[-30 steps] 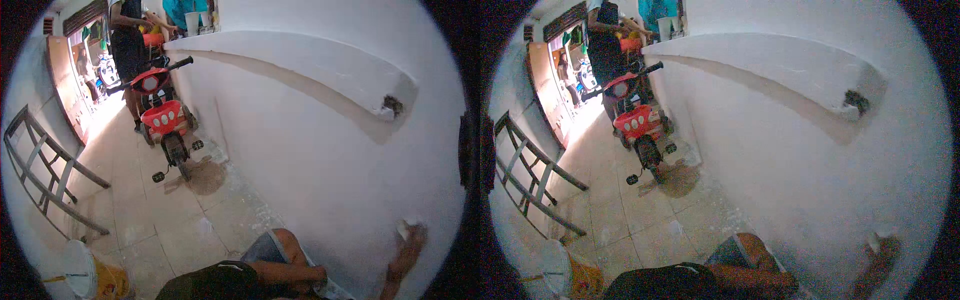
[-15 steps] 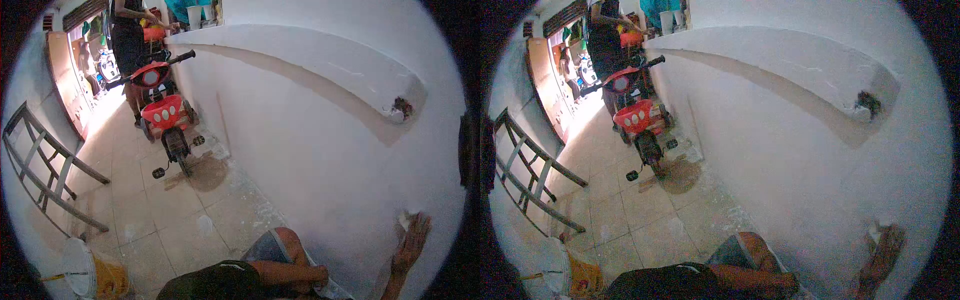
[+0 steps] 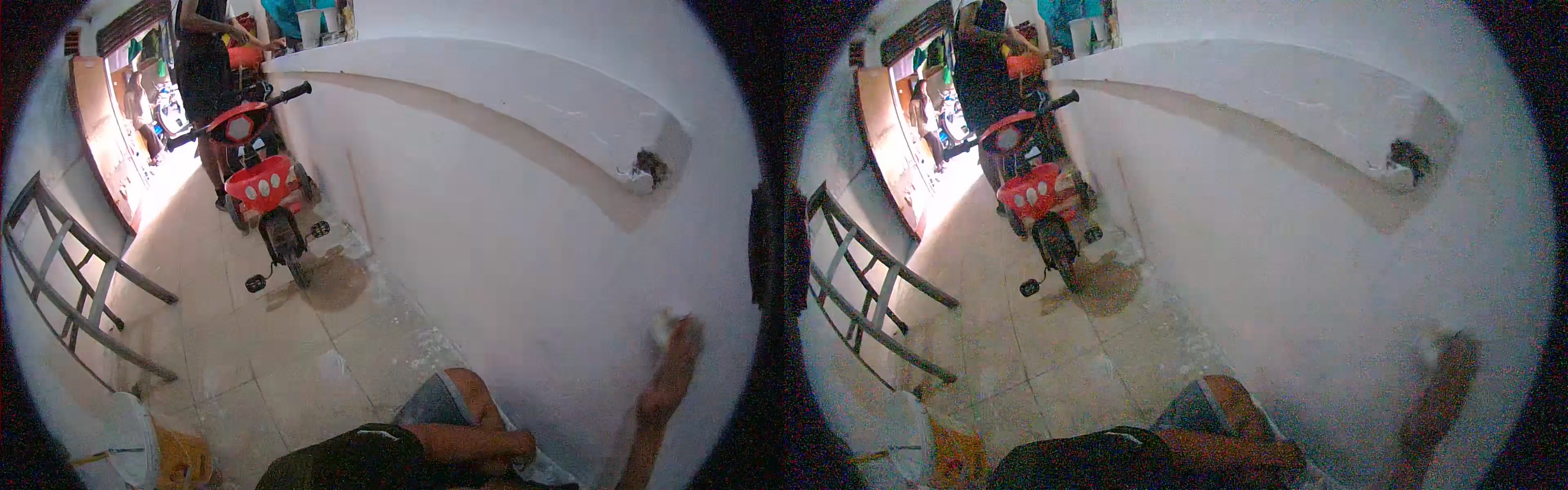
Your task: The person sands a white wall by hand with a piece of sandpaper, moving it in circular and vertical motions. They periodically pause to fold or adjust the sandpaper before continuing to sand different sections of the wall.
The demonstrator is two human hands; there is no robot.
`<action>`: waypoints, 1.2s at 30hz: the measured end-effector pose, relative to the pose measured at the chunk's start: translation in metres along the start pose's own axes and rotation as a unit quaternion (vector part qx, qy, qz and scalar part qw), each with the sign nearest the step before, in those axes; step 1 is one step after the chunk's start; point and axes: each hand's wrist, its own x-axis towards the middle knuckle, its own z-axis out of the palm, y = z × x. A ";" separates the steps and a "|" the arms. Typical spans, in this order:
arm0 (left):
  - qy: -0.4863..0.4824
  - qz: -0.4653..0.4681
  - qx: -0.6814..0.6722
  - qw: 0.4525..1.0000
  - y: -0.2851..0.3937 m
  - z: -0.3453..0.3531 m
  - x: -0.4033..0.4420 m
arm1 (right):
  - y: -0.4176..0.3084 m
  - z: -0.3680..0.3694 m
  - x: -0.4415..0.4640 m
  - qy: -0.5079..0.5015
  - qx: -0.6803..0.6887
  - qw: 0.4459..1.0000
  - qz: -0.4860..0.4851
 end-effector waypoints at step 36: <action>0.026 -0.026 -0.008 0.999 -0.003 -0.011 0.009 | 0.037 0.007 -0.059 0.036 0.223 0.958 0.176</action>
